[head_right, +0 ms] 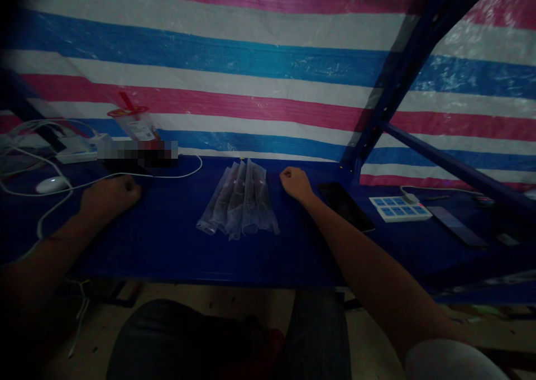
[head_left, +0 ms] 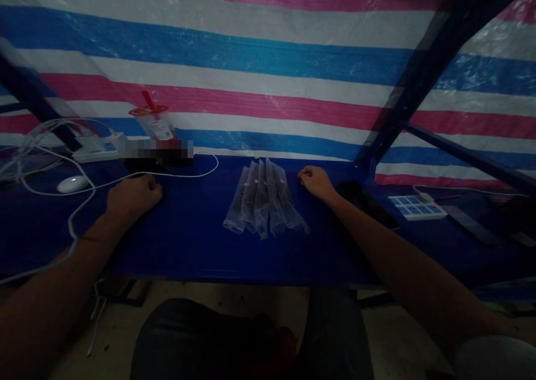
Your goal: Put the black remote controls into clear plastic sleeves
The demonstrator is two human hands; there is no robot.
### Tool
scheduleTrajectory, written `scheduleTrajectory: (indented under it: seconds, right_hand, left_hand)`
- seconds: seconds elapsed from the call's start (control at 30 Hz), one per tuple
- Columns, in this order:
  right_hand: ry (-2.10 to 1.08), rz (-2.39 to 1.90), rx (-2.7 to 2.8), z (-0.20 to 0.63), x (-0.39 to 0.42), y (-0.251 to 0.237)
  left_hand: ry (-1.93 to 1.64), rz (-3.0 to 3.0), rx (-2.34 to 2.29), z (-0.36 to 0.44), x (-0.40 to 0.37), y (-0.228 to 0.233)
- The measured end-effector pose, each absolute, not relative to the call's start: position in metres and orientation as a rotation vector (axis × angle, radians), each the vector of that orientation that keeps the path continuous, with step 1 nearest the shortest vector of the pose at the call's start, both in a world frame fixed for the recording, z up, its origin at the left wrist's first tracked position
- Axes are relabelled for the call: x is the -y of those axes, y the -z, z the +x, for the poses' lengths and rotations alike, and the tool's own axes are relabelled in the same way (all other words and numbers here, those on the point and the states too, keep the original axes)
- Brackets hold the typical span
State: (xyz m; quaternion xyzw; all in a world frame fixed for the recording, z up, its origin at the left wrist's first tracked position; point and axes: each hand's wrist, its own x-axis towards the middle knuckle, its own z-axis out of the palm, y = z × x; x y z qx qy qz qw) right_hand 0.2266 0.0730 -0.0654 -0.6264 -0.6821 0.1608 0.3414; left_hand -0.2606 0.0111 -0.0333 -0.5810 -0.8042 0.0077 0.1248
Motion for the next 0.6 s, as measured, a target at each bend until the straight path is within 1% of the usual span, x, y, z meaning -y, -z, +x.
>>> scheduleTrajectory:
  seconds: [0.17, 0.4, 0.5, 0.6]
  right_hand:
    - [-0.418, -1.63, 1.783, 0.225, -0.073, 0.065]
    - [-0.423, -1.627, 1.78, 0.225, -0.071, 0.063]
    - [-0.424, -1.63, 1.786, 0.225, -0.07, 0.062]
    - [-0.423, -1.639, 1.792, 0.225, -0.07, 0.061]
  left_hand:
    - [-0.025, -1.896, 2.115, -0.212, -0.008, 0.027]
    - [0.407, -2.281, 1.797, -0.122, -0.037, 0.003]
    - [0.537, -2.372, 1.812, -0.092, -0.059, 0.003]
    - [0.61, -2.43, 1.888, -0.079, -0.079, 0.017]
